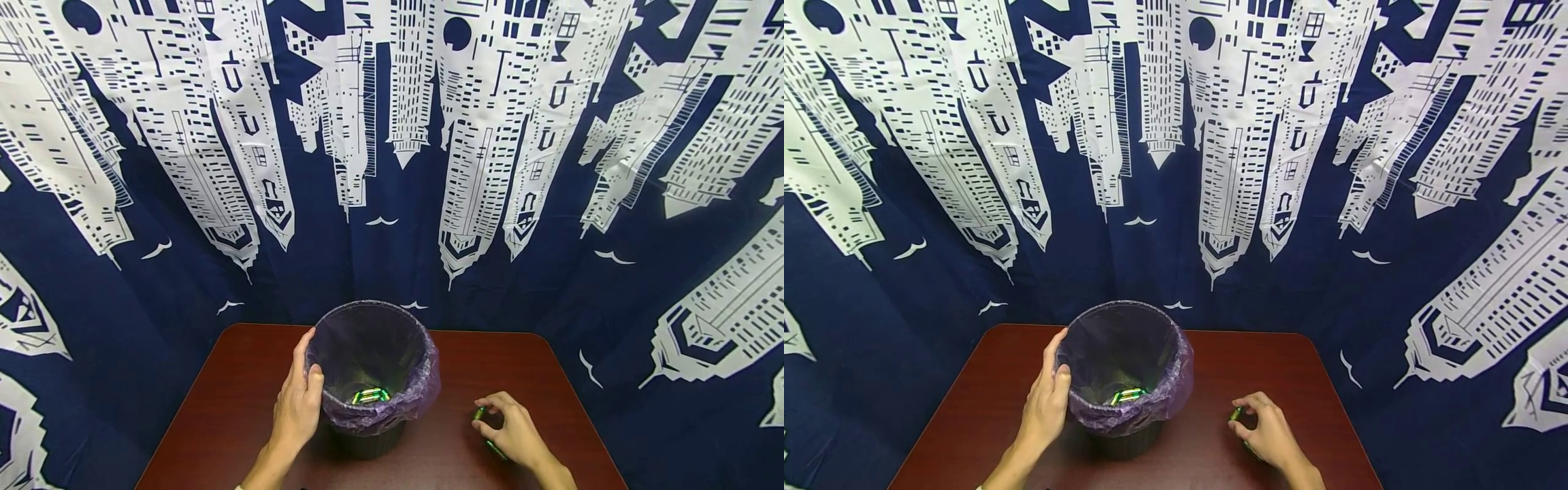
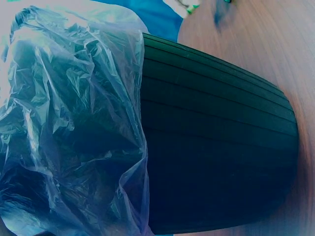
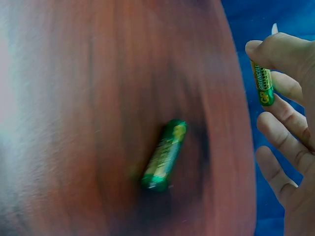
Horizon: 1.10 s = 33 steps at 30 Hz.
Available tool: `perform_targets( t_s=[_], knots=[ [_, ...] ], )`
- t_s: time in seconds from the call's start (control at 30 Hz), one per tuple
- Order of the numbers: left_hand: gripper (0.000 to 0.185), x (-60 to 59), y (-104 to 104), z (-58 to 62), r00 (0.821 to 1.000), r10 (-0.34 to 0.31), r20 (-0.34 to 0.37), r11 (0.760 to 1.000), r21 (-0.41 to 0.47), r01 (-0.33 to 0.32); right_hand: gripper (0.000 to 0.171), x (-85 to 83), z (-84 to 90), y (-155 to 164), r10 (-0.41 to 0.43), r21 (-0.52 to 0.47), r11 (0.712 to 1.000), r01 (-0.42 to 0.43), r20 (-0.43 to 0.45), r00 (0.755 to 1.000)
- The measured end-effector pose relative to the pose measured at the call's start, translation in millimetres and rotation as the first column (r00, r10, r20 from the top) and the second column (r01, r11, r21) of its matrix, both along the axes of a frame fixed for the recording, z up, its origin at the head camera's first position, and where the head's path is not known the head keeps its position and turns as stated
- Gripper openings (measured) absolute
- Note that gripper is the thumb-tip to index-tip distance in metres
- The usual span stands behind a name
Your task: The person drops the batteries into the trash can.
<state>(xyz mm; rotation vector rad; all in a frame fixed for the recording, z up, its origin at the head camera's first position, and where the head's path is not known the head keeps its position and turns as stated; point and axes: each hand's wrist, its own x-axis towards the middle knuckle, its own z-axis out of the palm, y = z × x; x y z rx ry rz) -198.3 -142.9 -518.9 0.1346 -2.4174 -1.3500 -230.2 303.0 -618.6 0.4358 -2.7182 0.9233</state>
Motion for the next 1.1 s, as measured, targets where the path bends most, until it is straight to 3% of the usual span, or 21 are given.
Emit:
perform_targets(
  t_s=[0.4,0.77,1.1],
  knots=[
    [0.073,2.6,-1.7,0.0,1.0,0.014,-0.006,1.0,-0.011,-0.014,0.039,-7.3,41.5,-13.9,0.052,0.026,0.998,-0.049,-0.137,0.989],
    [0.073,2.3,-2.0,2.7,1.0,0.0,0.015,1.0,-0.001,0.0,0.044,-16.5,88.6,-26.7,0.157,0.062,0.988,-0.144,-0.346,0.925],
    [0.072,1.7,-2.7,1.0,1.0,-0.01,0.018,1.0,0.003,0.01,0.043,-22.7,127.0,-38.8,0.193,0.085,0.981,-0.173,-0.39,0.9]
  ],
)
